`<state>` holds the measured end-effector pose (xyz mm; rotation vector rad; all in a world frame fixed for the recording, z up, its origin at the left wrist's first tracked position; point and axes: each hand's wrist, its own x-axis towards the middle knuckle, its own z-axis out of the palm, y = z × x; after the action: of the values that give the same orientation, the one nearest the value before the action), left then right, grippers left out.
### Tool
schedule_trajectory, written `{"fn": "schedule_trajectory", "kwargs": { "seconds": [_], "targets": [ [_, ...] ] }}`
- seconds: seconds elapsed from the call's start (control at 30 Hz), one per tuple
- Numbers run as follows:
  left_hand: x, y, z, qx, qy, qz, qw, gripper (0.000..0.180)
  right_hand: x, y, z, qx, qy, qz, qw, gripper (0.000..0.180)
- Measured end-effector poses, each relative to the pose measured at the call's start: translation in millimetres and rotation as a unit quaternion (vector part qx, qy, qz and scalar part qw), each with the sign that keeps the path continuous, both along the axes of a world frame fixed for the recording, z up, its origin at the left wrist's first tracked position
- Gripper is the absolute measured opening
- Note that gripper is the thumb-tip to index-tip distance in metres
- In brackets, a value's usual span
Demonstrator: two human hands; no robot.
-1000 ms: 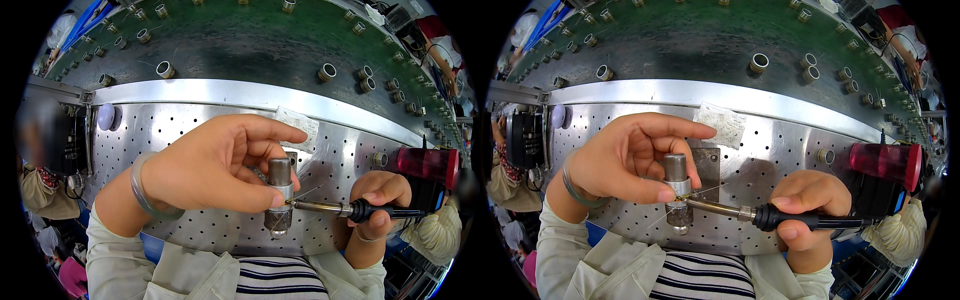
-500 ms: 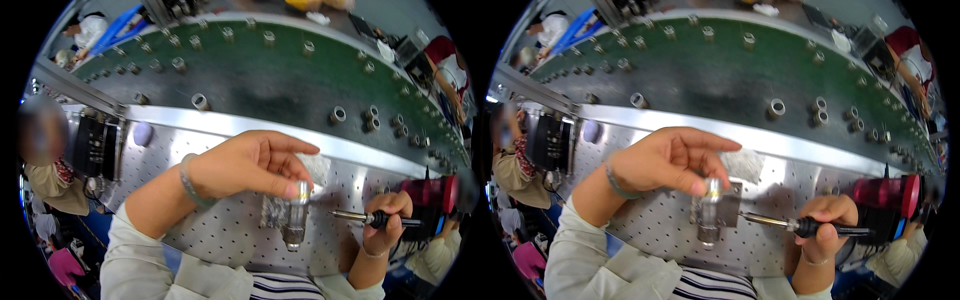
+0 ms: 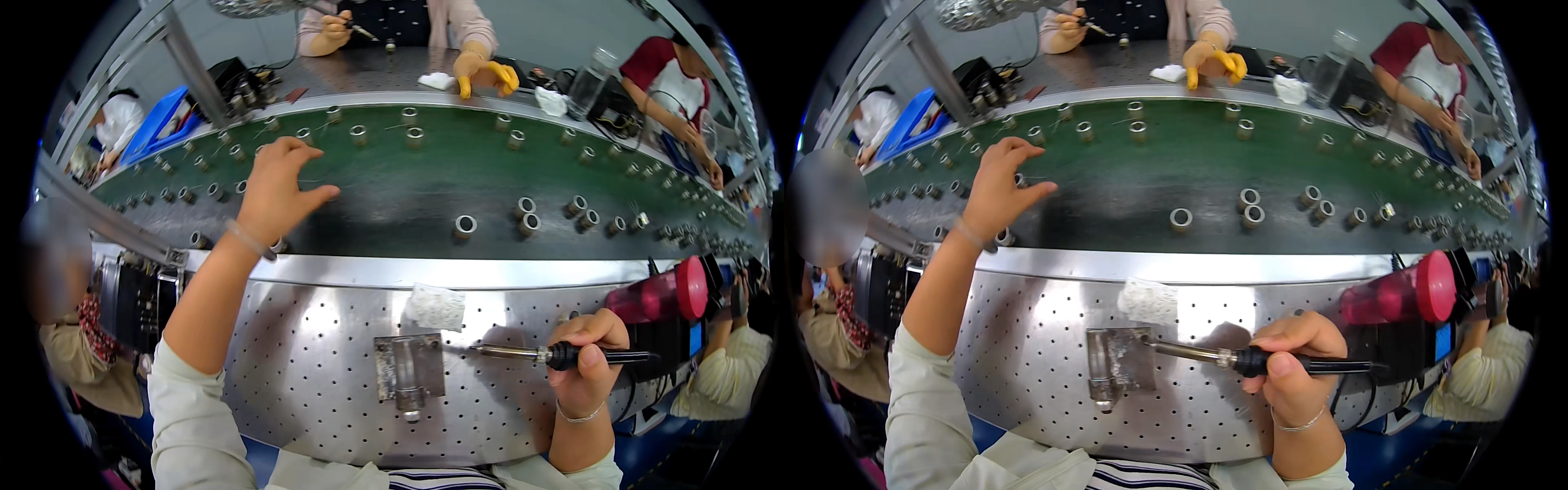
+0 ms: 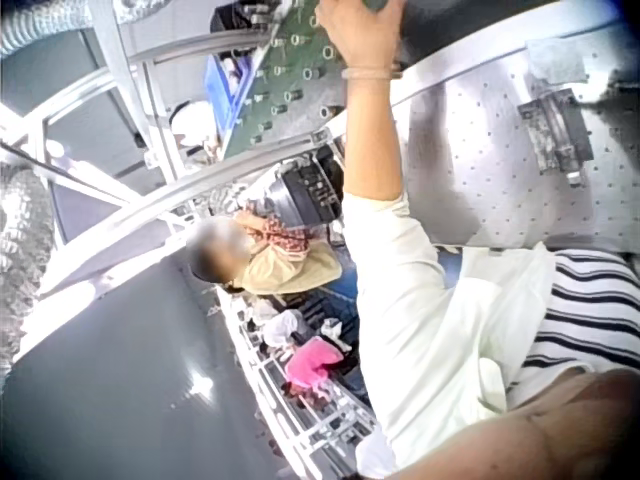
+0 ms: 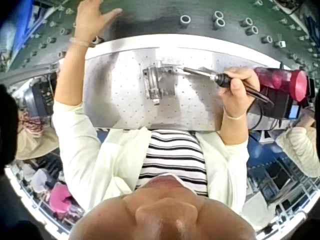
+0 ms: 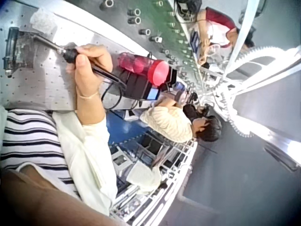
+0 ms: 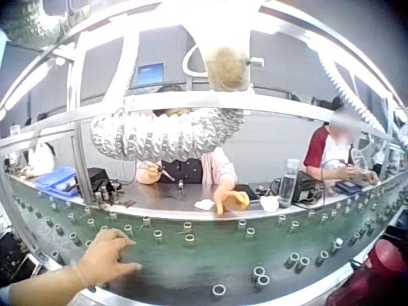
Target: The person uses a soldering iron to solder small cylindrical metal components on a perforated workbench. They repeatedly pick up components, apply solder, and place them back on the table.
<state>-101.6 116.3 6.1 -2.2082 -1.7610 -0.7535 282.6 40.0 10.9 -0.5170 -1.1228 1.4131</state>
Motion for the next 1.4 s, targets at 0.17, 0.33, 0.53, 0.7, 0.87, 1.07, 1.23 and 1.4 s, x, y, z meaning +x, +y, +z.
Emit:
{"fn": "schedule_trajectory", "kwargs": {
  "seconds": [0.17, 0.33, 0.53, 0.7, 0.87, 1.07, 1.23, 1.4],
  "targets": [
    [106, -1, -6, -0.162, -0.198, -0.15, 0.955, 0.058, -1, 1, 1, 0.016, -0.034, -0.016, 0.999, 0.023],
    [135, 23, -38, -0.209, -0.171, -0.191, 0.944, 0.051, 4, -3, 5, 0.009, -0.027, -0.029, 0.999, 0.023],
    [117, 7, -6, -0.22, -0.136, -0.163, 0.952, 0.044, 12, -7, 12, -0.006, 0.058, -0.009, 0.998, 0.015],
    [162, 55, -9, -0.071, -0.085, -0.258, 0.96, 0.044, 14, -8, 15, -0.027, 0.054, 0.0, 0.998, 0.013],
    [198, 98, -27, -0.211, -0.102, -0.277, 0.932, 0.033, 18, -6, 12, -0.05, 0.047, 0.003, 0.998, 0.01],
    [148, 45, 18, -0.269, -0.229, -0.194, 0.915, 0.028, 16, -6, 14, -0.044, 0.049, 0.009, 0.998, 0.009],
    [94, -42, 42, -0.494, -0.537, -0.206, 0.653, 0.034, 8, -11, 6, -0.051, 0.039, -0.016, 0.998, 0.016],
    [66, -73, 11, -0.517, -0.606, -0.206, 0.568, 0.034, -7, -11, 4, 0.002, -0.024, 0.015, 1.0, 0.022]
  ]
}}
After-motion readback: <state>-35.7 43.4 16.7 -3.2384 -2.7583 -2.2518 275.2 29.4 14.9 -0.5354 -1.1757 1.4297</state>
